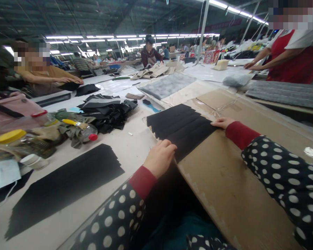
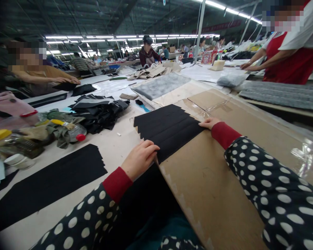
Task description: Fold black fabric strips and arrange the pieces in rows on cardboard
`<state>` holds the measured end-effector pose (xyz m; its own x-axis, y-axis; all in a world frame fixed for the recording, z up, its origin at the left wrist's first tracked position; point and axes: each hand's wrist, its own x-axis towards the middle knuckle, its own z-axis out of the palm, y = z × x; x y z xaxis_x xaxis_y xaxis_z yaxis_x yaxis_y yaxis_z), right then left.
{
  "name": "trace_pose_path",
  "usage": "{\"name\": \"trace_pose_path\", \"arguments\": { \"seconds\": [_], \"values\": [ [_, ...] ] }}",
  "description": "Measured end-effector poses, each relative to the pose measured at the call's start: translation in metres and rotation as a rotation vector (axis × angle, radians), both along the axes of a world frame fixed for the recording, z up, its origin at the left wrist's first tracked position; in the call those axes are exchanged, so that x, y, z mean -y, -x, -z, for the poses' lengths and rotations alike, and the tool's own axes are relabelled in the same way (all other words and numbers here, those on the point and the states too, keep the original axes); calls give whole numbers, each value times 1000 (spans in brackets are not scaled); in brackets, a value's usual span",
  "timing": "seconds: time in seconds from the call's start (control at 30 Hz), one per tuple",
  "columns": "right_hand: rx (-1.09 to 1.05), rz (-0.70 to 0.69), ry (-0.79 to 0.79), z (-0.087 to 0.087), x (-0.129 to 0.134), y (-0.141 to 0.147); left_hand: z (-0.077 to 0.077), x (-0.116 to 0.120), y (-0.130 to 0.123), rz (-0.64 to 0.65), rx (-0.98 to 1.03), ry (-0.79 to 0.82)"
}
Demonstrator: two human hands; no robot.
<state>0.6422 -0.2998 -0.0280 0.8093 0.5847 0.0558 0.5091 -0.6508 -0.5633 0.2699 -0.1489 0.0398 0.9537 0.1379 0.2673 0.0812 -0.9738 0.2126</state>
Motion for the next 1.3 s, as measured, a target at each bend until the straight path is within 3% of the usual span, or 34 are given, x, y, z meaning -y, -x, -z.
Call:
{"name": "trace_pose_path", "arguments": {
  "seconds": [0.17, 0.37, 0.57, 0.8, 1.1, 1.3],
  "values": [
    [-98, 38, 71, -12, -2, 13, 6, 12, -4, -22, -46, -74],
    [166, 50, 231, -20, -9, 9, 7, 14, -3, -44, -77, -86],
    [10, -91, 88, -18, -20, 4, 7, 15, -3, -59, -78, -67],
    [-78, -84, 200, -28, -28, 3, 8, 15, -1, -64, -59, -39],
    [-57, -79, 194, -42, -51, 13, 5, 16, 3, -78, -15, 7],
    [-47, -65, 234, -46, -64, 11, 8, 6, 7, -224, 92, 25]
  ]
}}
